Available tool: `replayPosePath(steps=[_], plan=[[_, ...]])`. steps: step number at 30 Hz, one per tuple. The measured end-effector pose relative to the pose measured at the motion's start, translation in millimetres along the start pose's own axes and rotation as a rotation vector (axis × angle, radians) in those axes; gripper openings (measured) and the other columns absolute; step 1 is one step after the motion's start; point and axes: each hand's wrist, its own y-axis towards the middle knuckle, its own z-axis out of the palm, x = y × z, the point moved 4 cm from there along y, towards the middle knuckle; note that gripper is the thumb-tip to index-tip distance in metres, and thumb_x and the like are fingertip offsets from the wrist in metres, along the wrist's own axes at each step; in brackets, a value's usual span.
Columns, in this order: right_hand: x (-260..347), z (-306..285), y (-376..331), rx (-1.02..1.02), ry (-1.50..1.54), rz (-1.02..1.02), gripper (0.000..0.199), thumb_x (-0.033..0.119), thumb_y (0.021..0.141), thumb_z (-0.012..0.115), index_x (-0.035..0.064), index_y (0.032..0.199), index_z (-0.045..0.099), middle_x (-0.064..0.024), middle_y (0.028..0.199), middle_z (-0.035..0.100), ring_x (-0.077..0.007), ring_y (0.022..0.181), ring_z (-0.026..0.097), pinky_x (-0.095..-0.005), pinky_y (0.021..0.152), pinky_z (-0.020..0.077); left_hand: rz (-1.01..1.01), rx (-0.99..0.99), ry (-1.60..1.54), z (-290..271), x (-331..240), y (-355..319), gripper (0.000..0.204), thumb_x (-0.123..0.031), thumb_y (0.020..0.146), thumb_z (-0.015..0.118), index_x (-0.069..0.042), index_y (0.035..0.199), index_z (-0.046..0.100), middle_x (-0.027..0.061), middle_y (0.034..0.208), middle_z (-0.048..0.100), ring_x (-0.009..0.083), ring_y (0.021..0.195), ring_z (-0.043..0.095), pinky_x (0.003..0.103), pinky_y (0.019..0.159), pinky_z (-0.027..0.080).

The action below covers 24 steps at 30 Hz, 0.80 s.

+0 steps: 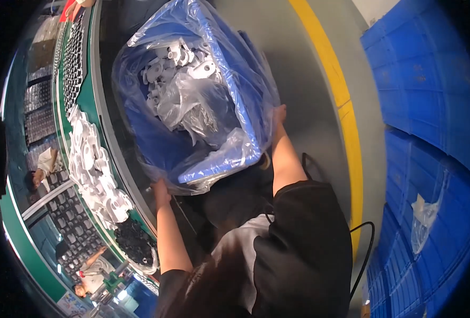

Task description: Manually assemble plastic housings by inserting components and using a press machine.

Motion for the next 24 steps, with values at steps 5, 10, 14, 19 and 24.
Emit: replayPosePath(steps=[5,10,14,19,24], plan=[[26,42,-13,-0.006,0.034,-0.059,0.041,0.030,0.083,0.050,0.0009,0.112,0.055,-0.0234,0.120,0.051,-0.0386,0.097,0.058,-0.0419,0.082,0.0494,0.003,0.008,-0.181,-52,92,98,0.065,-0.015,0.078,0.061,0.000,0.130,0.025,0.0150,0.118,0.047,0.0252,0.102,0.051,0.038,0.086,0.044],[15,42,-2,0.017,0.072,-0.114,0.040,0.028,0.083,0.049,-0.0001,0.111,0.055,-0.0223,0.118,0.052,-0.0369,0.095,0.058,-0.0412,0.081,0.0494,0.048,0.225,-0.328,-19,-8,-5,0.054,-0.007,0.075,0.058,-0.004,0.125,0.038,0.0108,0.105,0.055,0.0214,0.090,0.057,0.035,0.073,0.049],[46,74,-25,0.140,0.092,-0.258,0.039,0.027,0.083,0.049,-0.0009,0.111,0.054,-0.0213,0.115,0.053,-0.0356,0.094,0.058,-0.0407,0.080,0.0494,0.104,0.128,-0.259,-12,6,5,0.049,-0.008,0.075,0.059,-0.007,0.121,0.042,0.0104,0.105,0.055,0.0212,0.090,0.055,0.036,0.070,0.048],[75,101,-24,0.246,0.127,-0.424,0.038,0.025,0.084,0.048,-0.0019,0.110,0.054,-0.0201,0.113,0.053,-0.0339,0.092,0.058,-0.0400,0.078,0.0494,0.282,-0.032,-0.172,10,32,6,0.045,-0.004,0.070,0.052,-0.002,0.115,0.049,0.0111,0.099,0.059,0.0216,0.089,0.057,0.033,0.076,0.046],[79,87,1,0.270,0.183,-0.490,0.037,0.023,0.084,0.048,-0.0029,0.109,0.053,-0.0189,0.110,0.054,-0.0322,0.090,0.057,-0.0393,0.077,0.0494,0.060,-0.037,-0.260,9,18,-24,0.041,-0.007,0.072,0.055,0.000,0.112,0.052,0.0144,0.101,0.061,0.0234,0.093,0.059,0.035,0.078,0.046]])
